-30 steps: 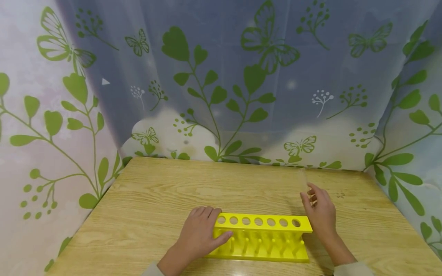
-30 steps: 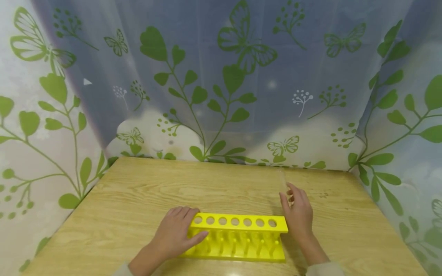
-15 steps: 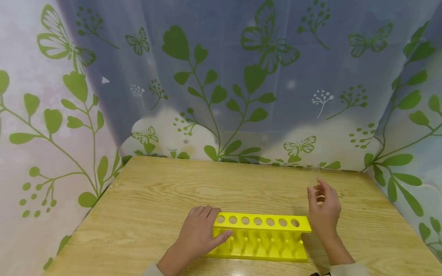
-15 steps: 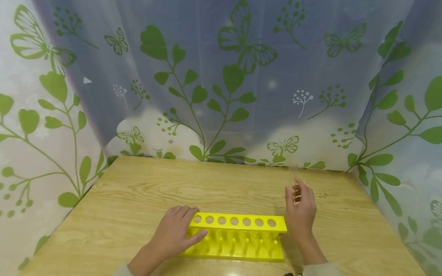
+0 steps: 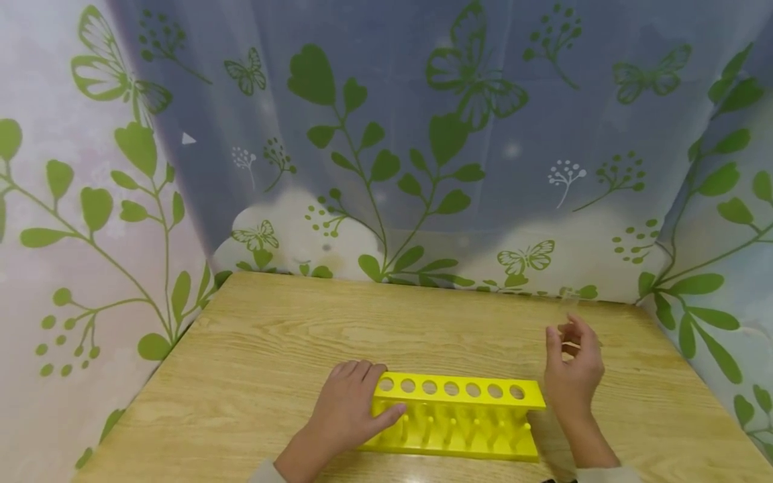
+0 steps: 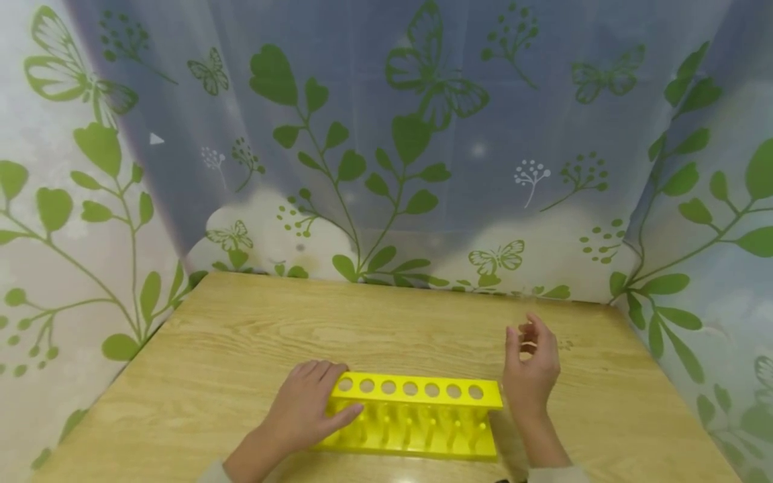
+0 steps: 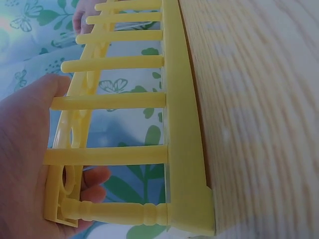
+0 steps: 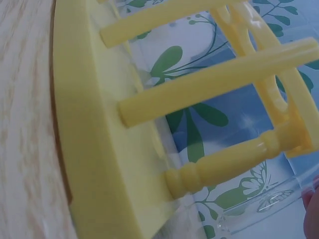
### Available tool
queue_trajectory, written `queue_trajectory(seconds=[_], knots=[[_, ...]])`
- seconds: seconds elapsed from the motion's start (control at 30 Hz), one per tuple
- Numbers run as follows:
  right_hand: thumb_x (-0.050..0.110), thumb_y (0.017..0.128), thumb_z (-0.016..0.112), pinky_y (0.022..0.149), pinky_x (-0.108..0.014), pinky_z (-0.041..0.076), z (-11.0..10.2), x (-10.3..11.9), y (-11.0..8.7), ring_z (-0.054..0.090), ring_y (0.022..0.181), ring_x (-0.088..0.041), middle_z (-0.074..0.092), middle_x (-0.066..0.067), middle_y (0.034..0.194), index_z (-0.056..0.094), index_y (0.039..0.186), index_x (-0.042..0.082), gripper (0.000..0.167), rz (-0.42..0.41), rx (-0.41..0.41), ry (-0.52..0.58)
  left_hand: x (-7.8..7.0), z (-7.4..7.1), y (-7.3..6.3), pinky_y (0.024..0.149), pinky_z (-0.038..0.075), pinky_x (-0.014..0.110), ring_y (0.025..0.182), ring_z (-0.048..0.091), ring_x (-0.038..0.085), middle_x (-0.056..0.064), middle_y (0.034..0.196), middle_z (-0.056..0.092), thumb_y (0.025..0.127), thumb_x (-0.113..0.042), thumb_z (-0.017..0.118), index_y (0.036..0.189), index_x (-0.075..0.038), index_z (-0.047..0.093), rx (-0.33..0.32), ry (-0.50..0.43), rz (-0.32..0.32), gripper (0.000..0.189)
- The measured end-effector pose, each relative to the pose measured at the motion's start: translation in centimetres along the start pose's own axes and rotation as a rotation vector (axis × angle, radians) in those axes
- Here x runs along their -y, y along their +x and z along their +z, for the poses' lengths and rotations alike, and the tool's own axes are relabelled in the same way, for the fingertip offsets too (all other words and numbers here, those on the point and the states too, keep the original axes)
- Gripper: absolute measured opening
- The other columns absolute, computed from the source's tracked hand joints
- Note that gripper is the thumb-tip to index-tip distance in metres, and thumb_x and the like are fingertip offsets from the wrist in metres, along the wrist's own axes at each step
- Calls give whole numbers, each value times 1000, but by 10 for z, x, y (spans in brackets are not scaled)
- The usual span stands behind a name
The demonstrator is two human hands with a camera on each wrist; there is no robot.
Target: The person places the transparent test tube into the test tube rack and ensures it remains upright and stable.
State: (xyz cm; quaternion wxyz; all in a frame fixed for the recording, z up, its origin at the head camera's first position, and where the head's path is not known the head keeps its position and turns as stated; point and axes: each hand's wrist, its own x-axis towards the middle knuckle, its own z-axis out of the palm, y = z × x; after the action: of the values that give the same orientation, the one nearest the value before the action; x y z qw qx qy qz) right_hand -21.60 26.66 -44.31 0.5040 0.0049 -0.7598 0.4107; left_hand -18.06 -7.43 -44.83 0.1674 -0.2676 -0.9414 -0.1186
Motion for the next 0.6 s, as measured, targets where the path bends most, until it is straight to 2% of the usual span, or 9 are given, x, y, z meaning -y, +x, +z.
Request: queue_trajectory(seconds=[0.13, 0.37, 0.47, 0.6], knots=[[-9, 87, 65, 75, -3, 40, 0, 4, 2, 48, 86, 9, 58, -17, 93, 56, 124, -9, 38, -6, -40, 16, 0, 0, 0, 94, 46, 40, 99, 60, 19, 0, 105, 65, 88, -64, 54, 117, -12, 63, -19, 8, 10, 60], [-15, 85, 62, 75, -5, 43, -6, 34, 9, 50, 84, 6, 50, 12, 92, 55, 118, -16, 34, -30, -87, 90, 0, 1, 2, 92, 47, 39, 97, 60, 18, -1, 103, 65, 89, -67, 50, 115, -13, 64, -50, 27, 26, 63], [-14, 85, 62, 75, -5, 43, -7, 39, 10, 50, 84, 6, 51, 12, 93, 55, 118, -16, 33, -21, -96, 101, 0, 1, 1, 92, 48, 39, 97, 60, 18, -1, 103, 65, 89, -67, 50, 115, -13, 65, -50, 27, 21, 63], [-14, 86, 62, 75, -5, 42, -7, 27, 9, 50, 85, 5, 52, 9, 93, 54, 121, -14, 36, -7, -88, 86, 0, 0, 0, 91, 48, 39, 97, 60, 18, -1, 103, 65, 89, -65, 53, 117, -13, 64, -48, 18, 22, 61]])
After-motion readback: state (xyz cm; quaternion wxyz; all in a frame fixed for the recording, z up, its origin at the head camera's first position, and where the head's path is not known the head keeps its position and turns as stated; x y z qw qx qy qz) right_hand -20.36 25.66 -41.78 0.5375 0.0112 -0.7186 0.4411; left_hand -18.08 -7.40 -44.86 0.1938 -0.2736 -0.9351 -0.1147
